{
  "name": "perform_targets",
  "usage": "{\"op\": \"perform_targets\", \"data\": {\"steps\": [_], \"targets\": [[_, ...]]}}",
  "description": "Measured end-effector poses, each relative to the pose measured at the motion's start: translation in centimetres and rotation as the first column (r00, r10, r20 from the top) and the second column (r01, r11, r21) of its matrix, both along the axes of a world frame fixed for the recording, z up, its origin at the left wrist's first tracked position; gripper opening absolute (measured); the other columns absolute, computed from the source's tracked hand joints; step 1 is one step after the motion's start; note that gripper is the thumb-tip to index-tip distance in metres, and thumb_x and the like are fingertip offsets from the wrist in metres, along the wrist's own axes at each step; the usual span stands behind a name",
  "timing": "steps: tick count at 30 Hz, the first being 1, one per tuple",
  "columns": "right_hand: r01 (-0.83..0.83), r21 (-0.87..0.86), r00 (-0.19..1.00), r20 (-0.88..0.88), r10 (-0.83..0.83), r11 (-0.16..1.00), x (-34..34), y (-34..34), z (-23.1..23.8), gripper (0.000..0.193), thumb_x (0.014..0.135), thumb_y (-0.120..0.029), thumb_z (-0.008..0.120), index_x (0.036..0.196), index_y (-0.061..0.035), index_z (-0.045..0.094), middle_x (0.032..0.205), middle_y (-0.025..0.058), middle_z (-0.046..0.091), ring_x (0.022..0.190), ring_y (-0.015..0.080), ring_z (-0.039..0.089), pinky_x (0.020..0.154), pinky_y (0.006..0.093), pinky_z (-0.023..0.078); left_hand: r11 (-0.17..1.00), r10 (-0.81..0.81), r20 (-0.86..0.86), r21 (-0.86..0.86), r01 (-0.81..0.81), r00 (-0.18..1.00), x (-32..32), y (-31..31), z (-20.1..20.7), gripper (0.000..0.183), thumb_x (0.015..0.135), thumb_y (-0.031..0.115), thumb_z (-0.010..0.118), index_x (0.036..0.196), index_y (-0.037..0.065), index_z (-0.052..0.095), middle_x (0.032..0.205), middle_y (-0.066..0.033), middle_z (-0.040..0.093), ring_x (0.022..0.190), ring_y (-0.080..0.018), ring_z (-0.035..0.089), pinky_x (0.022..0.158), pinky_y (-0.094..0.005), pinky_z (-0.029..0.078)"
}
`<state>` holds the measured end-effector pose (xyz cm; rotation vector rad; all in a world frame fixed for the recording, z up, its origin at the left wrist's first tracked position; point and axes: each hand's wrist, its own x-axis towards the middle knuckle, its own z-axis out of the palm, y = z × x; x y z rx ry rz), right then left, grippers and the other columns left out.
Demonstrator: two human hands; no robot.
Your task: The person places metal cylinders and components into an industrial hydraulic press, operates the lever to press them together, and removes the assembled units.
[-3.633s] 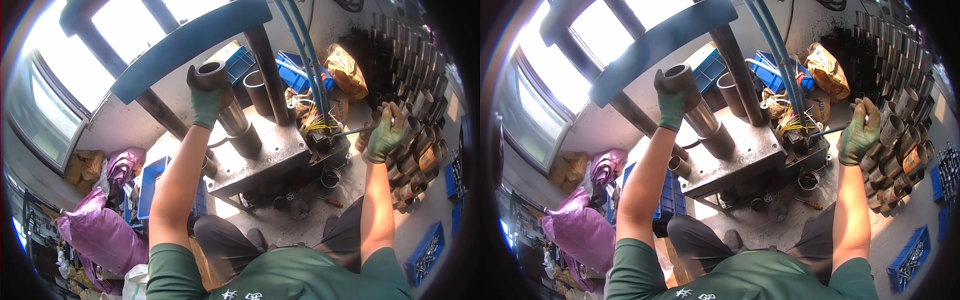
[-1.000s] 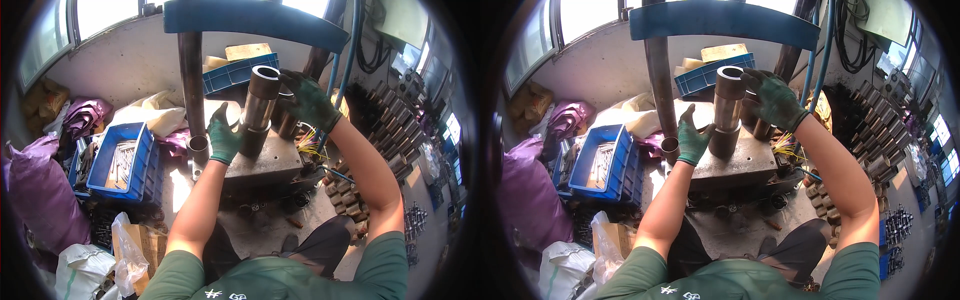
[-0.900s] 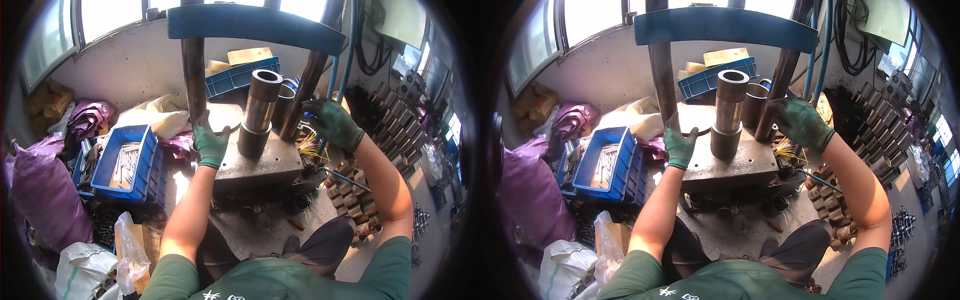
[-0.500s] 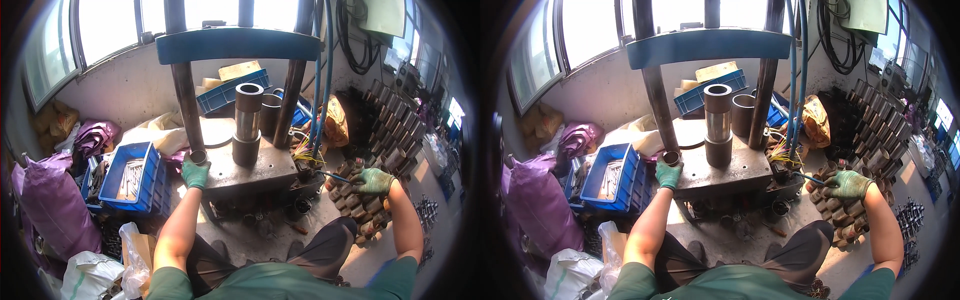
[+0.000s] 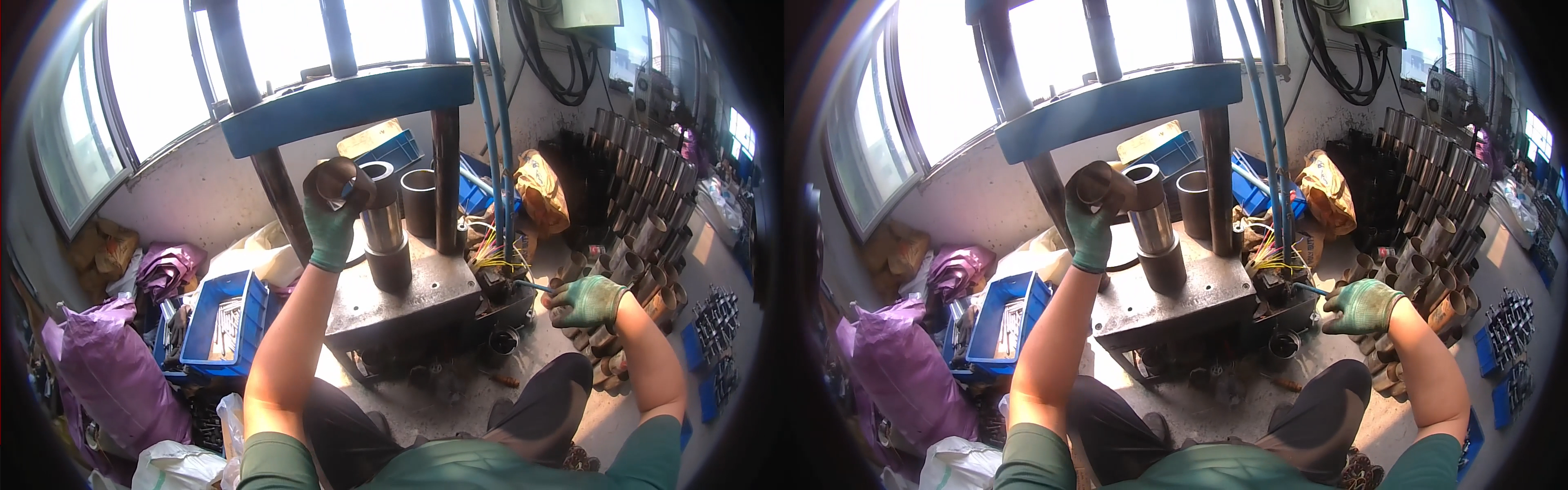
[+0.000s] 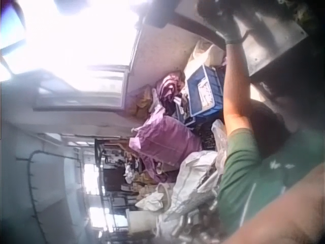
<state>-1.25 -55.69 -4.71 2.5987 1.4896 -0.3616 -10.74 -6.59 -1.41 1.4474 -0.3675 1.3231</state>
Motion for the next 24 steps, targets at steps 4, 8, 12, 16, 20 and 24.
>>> {"op": "perform_targets", "data": {"steps": [4,8,12,16,20,24], "targets": [[0.176,0.010,0.984,-0.017,-0.176,0.984,-2.3,2.0,1.6,0.043,0.093,-0.045,0.062,0.120,-0.0149,0.077,0.119,0.0169,0.076,0.110,0.0377,0.072,0.097,0.0476,0.056,0.963,0.233,-0.194,0.185,-0.198,0.953,4.5,2.7,2.9,0.058,0.081,0.027,0.086,0.127,0.002,0.060,0.117,-0.0136,0.073,0.105,-0.0246,0.072,0.091,-0.0354,0.057],[0.184,0.048,0.983,0.009,-0.185,0.982,-4.5,0.5,-0.8,0.040,0.091,-0.042,0.063,0.113,-0.0121,0.078,0.106,0.0203,0.076,0.101,0.0386,0.073,0.092,0.0496,0.057,0.904,0.427,-0.447,0.213,-0.370,0.786,7.2,2.2,4.1,0.061,0.084,0.035,0.084,0.126,-0.001,0.059,0.118,-0.0235,0.074,0.107,-0.0372,0.074,0.093,-0.0402,0.057],[0.252,0.033,0.967,0.034,-0.253,0.967,-7.0,-0.8,-3.8,0.034,0.092,-0.036,0.062,0.092,-0.0061,0.078,0.089,0.0208,0.075,0.090,0.0412,0.074,0.084,0.0517,0.059,0.846,0.530,-0.526,0.268,-0.462,0.665,8.4,2.7,2.6,0.077,0.083,0.051,0.084,0.130,-0.003,0.056,0.118,-0.0314,0.073,0.115,-0.0465,0.071,0.100,-0.0469,0.056],[0.301,0.103,0.950,0.055,-0.308,0.948,-8.9,-1.8,-6.0,0.032,0.090,-0.037,0.065,0.088,-0.0067,0.077,0.086,0.0194,0.075,0.085,0.0399,0.074,0.079,0.0509,0.059,0.816,0.572,-0.569,0.317,-0.484,0.591,8.7,2.6,2.0,0.077,0.082,0.053,0.083,0.128,-0.004,0.057,0.119,-0.0324,0.072,0.116,-0.0487,0.070,0.100,-0.0472,0.056],[0.345,0.207,0.922,0.108,-0.372,0.915,-9.3,-2.1,-7.3,0.032,0.089,-0.037,0.066,0.080,-0.0083,0.076,0.081,0.0178,0.074,0.080,0.0398,0.074,0.074,0.0511,0.058,0.773,0.625,-0.504,0.293,-0.563,0.596,9.0,2.6,1.2,0.075,0.082,0.055,0.085,0.126,0.000,0.061,0.118,-0.0274,0.074,0.113,-0.0454,0.072,0.098,-0.0476,0.057],[0.347,0.274,0.908,0.144,-0.395,0.897,-9.6,-2.1,-7.7,0.030,0.086,-0.037,0.072,0.079,-0.0082,0.076,0.079,0.0172,0.072,0.078,0.0393,0.072,0.073,0.0503,0.058,0.747,0.653,-0.480,0.277,-0.605,0.586,9.1,2.7,0.6,0.071,0.082,0.055,0.085,0.124,0.002,0.065,0.116,-0.0239,0.076,0.110,-0.0426,0.073,0.097,-0.0479,0.057]]}}
